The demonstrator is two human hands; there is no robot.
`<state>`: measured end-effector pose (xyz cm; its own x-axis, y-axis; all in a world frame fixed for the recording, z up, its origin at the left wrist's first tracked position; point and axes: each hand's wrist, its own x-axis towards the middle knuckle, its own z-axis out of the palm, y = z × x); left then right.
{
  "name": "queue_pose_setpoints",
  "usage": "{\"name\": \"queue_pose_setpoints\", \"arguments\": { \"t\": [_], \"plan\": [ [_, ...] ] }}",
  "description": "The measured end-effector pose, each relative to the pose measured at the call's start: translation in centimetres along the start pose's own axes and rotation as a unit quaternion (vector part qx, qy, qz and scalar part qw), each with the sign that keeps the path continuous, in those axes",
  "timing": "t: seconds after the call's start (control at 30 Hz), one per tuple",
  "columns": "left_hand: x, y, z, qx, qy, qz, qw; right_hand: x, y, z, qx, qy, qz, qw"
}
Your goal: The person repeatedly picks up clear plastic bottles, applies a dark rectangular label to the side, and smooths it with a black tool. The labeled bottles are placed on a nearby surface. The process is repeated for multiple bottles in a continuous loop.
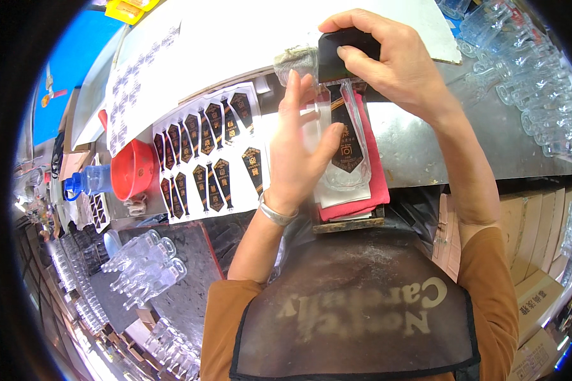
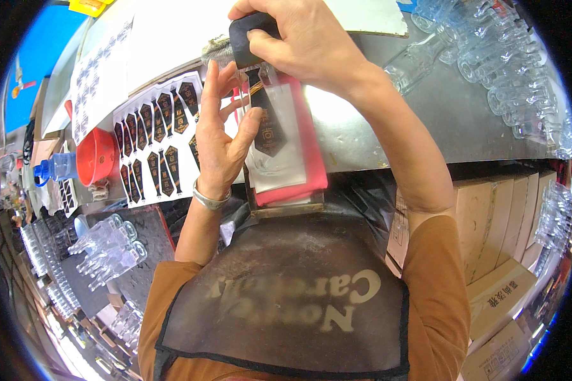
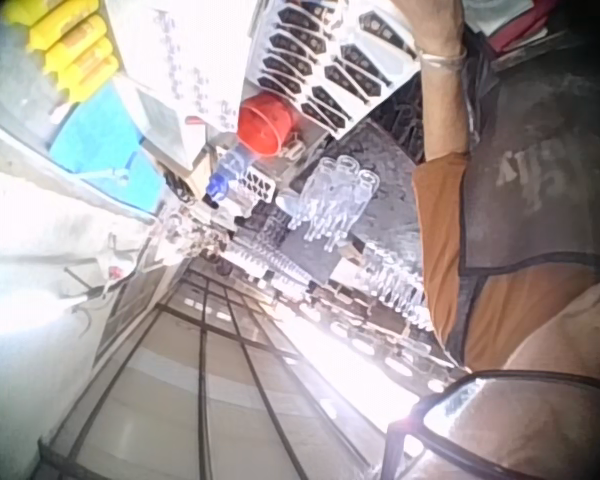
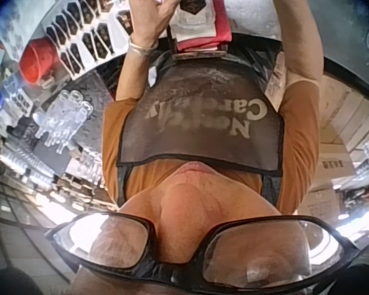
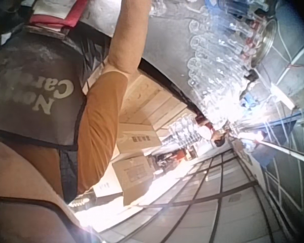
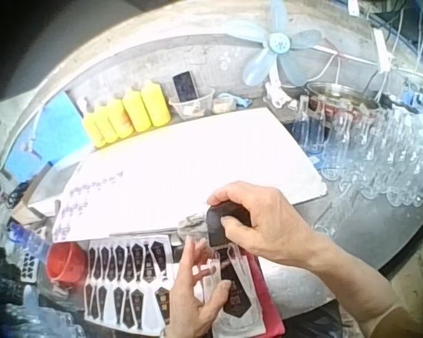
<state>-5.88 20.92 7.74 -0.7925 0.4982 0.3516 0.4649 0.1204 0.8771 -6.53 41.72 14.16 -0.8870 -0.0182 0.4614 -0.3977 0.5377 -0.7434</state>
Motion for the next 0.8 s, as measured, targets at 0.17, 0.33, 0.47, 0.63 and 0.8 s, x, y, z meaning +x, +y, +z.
{"name": "queue_pose_setpoints", "arguments": {
  "t": [0.17, 0.33, 0.47, 0.63, 0.8],
  "plan": [
    [-0.1, 0.0, 0.0, -0.008, 0.01, -0.006, 1.0, -0.9, -1.5, 0.1, -0.061, 0.083, -0.006, 0.995],
    [-0.8, -0.9, -1.0, -0.177, 0.085, -0.088, 0.977, -6.2, -2.9, 0.8, -0.052, -0.041, -0.154, 0.986],
    [1.2, 0.4, -2.1, -0.144, 0.055, -0.204, 0.967, -8.0, -4.9, -0.7, 0.064, -0.028, 0.022, 0.997],
    [3.1, 1.2, -1.0, -0.096, 0.007, -0.268, 0.959, -5.0, -1.5, 0.6, 0.027, 0.124, 0.164, 0.978],
    [4.7, 1.4, -0.9, -0.043, -0.022, -0.281, 0.959, -5.9, -0.4, 0.9, 0.045, 0.178, 0.178, 0.967]
  ]
}}
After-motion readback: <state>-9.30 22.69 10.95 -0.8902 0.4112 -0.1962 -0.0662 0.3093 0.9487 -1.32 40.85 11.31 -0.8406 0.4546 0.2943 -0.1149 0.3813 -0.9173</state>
